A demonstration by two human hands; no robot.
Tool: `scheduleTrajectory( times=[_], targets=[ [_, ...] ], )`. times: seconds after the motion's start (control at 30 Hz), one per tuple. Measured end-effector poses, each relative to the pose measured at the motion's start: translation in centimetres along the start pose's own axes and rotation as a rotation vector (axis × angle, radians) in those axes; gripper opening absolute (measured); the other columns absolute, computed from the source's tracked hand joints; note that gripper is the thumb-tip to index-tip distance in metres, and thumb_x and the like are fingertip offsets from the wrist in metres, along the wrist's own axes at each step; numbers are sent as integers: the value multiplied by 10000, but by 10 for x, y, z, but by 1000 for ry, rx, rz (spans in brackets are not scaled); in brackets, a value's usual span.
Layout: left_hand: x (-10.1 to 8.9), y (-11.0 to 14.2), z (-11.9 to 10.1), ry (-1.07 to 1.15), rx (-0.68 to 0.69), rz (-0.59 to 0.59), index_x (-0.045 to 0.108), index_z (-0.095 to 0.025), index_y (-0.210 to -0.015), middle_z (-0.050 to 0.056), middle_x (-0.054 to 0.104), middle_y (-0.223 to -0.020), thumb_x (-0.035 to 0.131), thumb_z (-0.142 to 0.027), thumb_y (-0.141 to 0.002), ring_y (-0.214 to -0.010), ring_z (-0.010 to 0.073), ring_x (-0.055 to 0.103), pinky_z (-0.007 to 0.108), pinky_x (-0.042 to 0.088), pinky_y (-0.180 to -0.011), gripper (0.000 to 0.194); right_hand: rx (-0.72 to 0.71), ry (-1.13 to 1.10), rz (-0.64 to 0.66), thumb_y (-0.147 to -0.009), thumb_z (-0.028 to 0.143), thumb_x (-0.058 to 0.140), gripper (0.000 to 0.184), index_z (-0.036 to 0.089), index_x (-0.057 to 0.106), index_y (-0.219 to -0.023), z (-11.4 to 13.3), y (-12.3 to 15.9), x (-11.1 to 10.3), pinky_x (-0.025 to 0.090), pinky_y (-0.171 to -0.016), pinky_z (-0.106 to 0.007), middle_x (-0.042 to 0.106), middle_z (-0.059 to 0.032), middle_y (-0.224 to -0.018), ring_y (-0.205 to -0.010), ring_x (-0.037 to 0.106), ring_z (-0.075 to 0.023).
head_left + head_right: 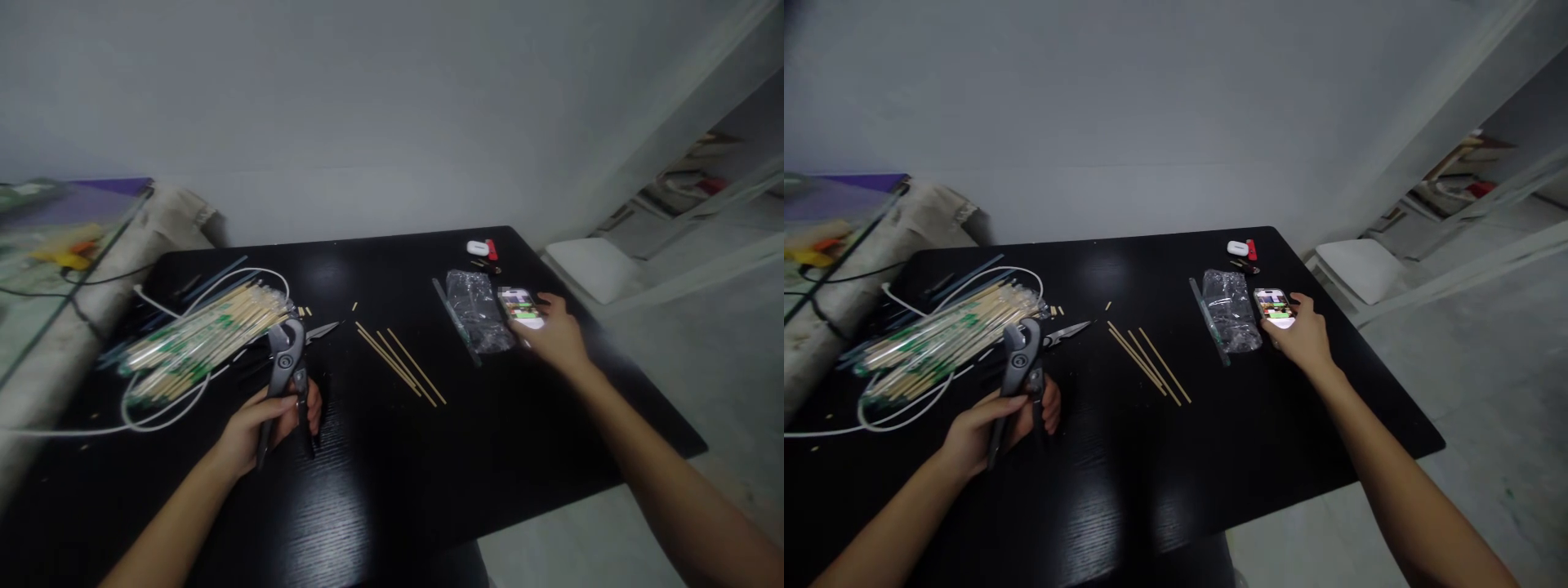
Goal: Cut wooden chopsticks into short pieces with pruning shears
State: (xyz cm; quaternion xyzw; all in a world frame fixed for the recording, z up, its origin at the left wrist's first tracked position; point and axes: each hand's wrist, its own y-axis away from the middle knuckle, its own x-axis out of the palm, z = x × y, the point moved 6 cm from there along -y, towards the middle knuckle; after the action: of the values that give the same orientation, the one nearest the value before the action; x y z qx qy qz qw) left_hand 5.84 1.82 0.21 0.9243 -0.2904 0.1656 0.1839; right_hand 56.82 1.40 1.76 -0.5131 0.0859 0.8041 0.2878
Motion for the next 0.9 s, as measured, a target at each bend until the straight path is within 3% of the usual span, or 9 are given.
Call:
scheduleTrajectory(
  times=[0.37, 0.63, 0.9],
  targets=[
    [5, -1, 0, 115, -12, -11, 697, -123, -845, 83, 627, -776, 693, -341, -781, -711, 217, 632, 332, 510, -665, 227, 120, -48, 104, -719, 409, 754, 770, 155, 426, -1368, -3, -55, 1, 463, -1060, -441, 623, -239, -1385, -1264, 618, -340],
    [5, 0, 0, 144, -18, -9, 690, -120, -850, 83, 616, -774, 697, -329, -780, -730, 220, 624, 356, 553, -661, 221, 115, -38, 101, -713, 378, 772, 792, 140, 426, -1384, -5, -60, 3, 463, -1055, -442, 628, -239, -1366, -1256, 622, -341],
    [7, 0, 1, 149, -12, 5, 684, -121, -861, 82, 619, -781, 689, -313, -796, -726, 216, 625, 363, 558, -675, 203, -36, 32, 81, -744, 478, 749, 711, 154, 552, -1345, 1, -64, 0, 476, -959, -499, 698, -188, -1201, -1080, 658, -361]
  ],
)
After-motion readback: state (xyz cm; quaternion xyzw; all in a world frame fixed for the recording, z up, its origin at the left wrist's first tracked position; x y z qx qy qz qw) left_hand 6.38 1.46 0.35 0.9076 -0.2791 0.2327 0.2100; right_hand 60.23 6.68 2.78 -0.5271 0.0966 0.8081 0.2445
